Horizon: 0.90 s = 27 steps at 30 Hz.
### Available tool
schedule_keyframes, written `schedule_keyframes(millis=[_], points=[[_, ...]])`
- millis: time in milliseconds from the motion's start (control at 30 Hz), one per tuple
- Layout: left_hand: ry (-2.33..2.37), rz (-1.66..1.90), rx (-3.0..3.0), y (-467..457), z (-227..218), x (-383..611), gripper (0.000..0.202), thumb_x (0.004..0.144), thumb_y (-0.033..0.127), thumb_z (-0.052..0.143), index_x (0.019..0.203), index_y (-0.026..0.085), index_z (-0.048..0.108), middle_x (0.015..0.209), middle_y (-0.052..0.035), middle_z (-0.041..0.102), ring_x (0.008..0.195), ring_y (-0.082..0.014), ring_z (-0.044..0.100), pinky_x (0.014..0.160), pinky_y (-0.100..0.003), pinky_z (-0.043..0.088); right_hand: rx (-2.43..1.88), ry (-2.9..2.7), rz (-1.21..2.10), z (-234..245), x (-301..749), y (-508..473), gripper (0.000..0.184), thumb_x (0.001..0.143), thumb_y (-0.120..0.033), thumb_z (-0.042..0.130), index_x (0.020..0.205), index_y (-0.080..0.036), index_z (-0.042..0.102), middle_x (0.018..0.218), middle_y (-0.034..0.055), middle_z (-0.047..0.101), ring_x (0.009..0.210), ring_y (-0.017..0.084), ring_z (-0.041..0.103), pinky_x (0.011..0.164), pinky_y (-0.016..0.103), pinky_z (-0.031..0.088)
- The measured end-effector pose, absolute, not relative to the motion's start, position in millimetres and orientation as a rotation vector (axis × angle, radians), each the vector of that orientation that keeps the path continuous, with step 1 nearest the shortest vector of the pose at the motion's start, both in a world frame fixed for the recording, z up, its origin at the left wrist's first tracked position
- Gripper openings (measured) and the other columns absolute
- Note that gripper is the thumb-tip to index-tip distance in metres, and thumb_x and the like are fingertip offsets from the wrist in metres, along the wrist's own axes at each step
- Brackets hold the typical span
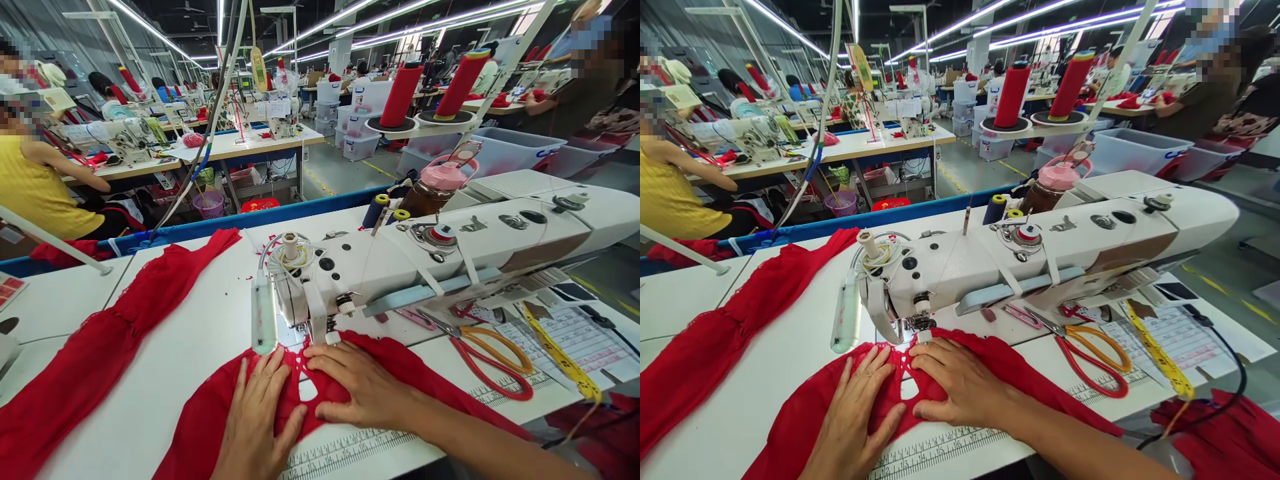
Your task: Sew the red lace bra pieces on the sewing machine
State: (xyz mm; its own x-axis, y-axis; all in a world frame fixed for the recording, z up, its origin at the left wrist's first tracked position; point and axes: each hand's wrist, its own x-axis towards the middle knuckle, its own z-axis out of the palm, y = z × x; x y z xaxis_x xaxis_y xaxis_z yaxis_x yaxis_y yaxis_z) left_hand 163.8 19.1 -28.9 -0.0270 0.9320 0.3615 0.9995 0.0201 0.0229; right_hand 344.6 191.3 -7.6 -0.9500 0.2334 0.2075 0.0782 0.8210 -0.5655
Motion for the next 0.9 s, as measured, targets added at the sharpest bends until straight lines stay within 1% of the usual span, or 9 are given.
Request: schedule_keyframes(millis=[100,233,333,433,700,900], points=[[-2.080,-0.387,-2.020,16.9,-27.9,163.2,0.051,0.094,0.042,0.056,0.139,0.020,0.048,0.150,-0.0097,0.050,0.141,-0.0304,0.044,0.106,-0.063,0.047,-0.222,-2.736,0.862,-6.2,343.9,191.8,0.053,0.080,-0.042,0.081,0.123,-0.018,0.060,0.136,0.0089,0.059,0.126,0.023,0.052,0.113,0.037,0.037],[-2.115,-0.383,-2.061,16.1,-27.6,161.0,0.052,0.095,0.045,0.056,0.141,0.023,0.047,0.152,-0.0088,0.047,0.141,-0.0299,0.044,0.110,-0.062,0.043,-0.192,-2.731,0.868,-6.9,342.7,192.7,0.053,0.082,-0.044,0.080,0.123,-0.018,0.059,0.136,0.0094,0.058,0.129,0.024,0.050,0.114,0.039,0.036],[-2.128,-0.379,-2.073,15.5,-27.3,160.1,0.055,0.094,0.046,0.056,0.143,0.022,0.045,0.153,-0.0100,0.046,0.141,-0.0302,0.043,0.111,-0.062,0.041,-0.180,-2.728,0.868,-7.7,342.1,192.7,0.055,0.081,-0.043,0.080,0.124,-0.018,0.059,0.137,0.0102,0.057,0.130,0.025,0.049,0.114,0.040,0.036],[-2.147,-0.384,-2.065,14.4,-27.8,160.5,0.055,0.095,0.045,0.055,0.144,0.022,0.045,0.154,-0.0103,0.045,0.143,-0.0299,0.042,0.113,-0.062,0.039,-0.167,-2.714,0.876,-8.0,341.7,192.5,0.054,0.081,-0.042,0.080,0.124,-0.018,0.059,0.136,0.0110,0.057,0.129,0.025,0.050,0.112,0.040,0.038],[-2.158,-0.433,-2.054,13.3,-31.0,160.4,0.054,0.094,0.043,0.056,0.143,0.022,0.046,0.153,-0.0098,0.046,0.144,-0.0290,0.040,0.116,-0.060,0.035,-0.165,-2.707,0.853,-8.0,342.1,192.3,0.052,0.081,-0.043,0.079,0.122,-0.018,0.059,0.135,0.0105,0.057,0.129,0.025,0.049,0.112,0.040,0.039],[-2.129,-0.411,-2.055,12.8,-31.0,160.1,0.055,0.095,0.043,0.055,0.145,0.023,0.044,0.154,-0.0099,0.045,0.144,-0.0294,0.039,0.112,-0.062,0.040,-0.167,-2.694,0.865,-9.3,341.6,192.0,0.053,0.080,-0.042,0.081,0.122,-0.018,0.060,0.134,0.0102,0.058,0.129,0.025,0.049,0.112,0.040,0.038]])
